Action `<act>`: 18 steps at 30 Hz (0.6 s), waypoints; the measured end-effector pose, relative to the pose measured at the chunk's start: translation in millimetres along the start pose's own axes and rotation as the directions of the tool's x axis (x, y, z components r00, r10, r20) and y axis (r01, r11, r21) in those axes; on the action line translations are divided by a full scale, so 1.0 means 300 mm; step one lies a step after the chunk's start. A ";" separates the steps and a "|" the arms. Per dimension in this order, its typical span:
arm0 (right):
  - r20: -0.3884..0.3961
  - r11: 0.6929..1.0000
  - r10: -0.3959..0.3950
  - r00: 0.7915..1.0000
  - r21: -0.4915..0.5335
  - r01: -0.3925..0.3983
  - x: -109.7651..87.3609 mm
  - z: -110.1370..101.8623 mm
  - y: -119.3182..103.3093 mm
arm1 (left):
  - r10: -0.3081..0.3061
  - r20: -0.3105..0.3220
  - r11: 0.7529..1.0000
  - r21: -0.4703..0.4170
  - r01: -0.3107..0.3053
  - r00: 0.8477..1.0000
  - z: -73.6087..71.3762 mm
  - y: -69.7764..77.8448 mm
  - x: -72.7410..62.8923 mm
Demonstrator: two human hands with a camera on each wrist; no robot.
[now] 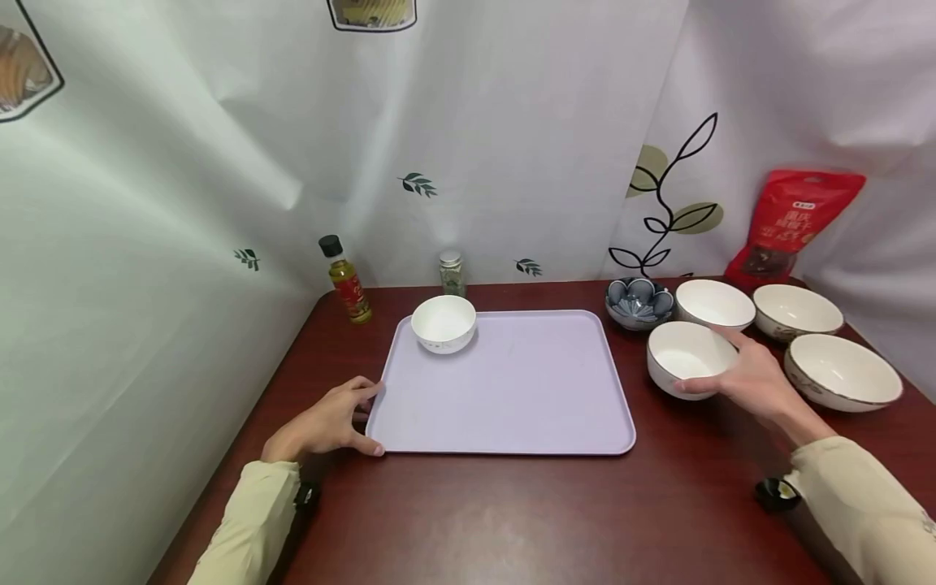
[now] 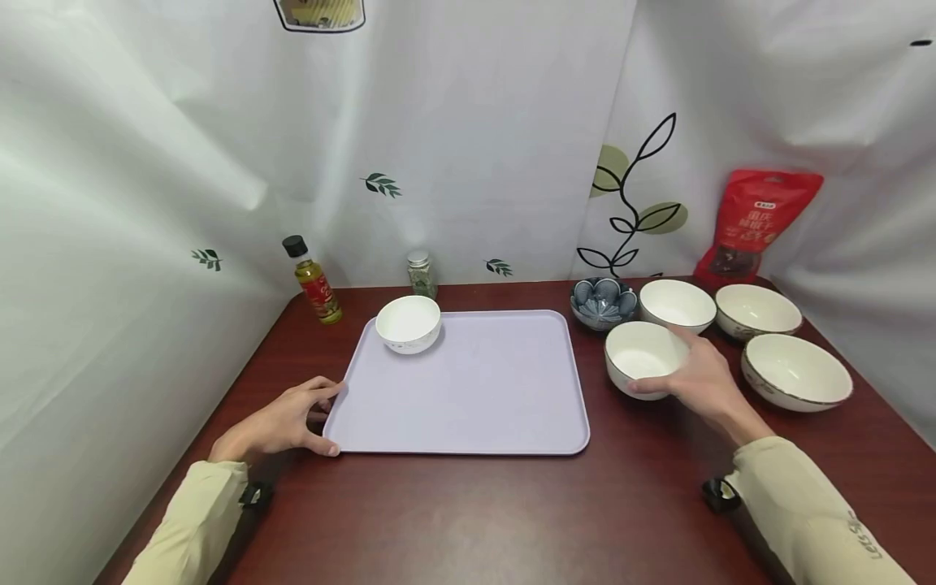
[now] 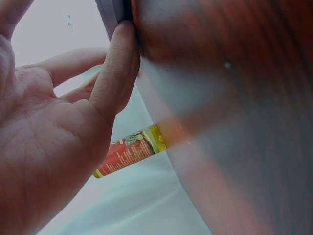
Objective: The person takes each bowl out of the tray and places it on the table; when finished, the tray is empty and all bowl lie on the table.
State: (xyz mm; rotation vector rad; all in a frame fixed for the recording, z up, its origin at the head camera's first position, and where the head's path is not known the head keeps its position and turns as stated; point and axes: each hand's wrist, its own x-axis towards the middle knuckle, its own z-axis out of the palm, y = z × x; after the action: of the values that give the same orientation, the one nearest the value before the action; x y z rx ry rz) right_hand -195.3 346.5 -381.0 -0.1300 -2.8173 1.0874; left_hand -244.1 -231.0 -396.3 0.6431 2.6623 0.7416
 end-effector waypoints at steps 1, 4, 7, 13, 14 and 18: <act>-0.010 1.000 0.015 1.000 0.004 -0.015 -0.002 -0.002 0.009 | 0.000 -0.002 1.000 0.002 0.000 1.000 0.000 -0.002 -0.002; -0.040 0.999 0.048 0.998 0.005 -0.048 -0.008 -0.011 0.031 | 0.001 -0.009 1.000 0.002 -0.001 1.000 -0.001 -0.005 -0.003; -0.052 0.997 0.075 0.996 0.022 -0.074 -0.015 -0.019 0.047 | -0.002 -0.013 1.000 -0.008 0.002 1.000 -0.001 -0.004 -0.001; -0.068 0.993 0.117 0.991 0.020 -0.116 -0.019 -0.025 0.072 | -0.011 -0.009 1.000 -0.022 0.010 1.000 -0.002 -0.007 0.000; -0.077 0.993 0.121 0.990 0.022 -0.119 -0.018 -0.023 0.076 | -0.008 -0.007 1.000 -0.018 0.008 1.000 -0.002 -0.007 0.000; -0.118 0.989 0.147 0.982 0.024 -0.145 -0.019 -0.014 0.089 | -0.009 -0.001 1.000 -0.011 0.009 1.000 0.000 -0.007 0.002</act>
State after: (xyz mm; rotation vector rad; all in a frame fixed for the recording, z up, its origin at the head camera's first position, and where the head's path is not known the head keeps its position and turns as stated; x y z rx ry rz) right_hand -188.1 368.3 -396.2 -0.3927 -2.7274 1.0905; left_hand -245.1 -232.2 -397.6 0.6278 2.6588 0.7539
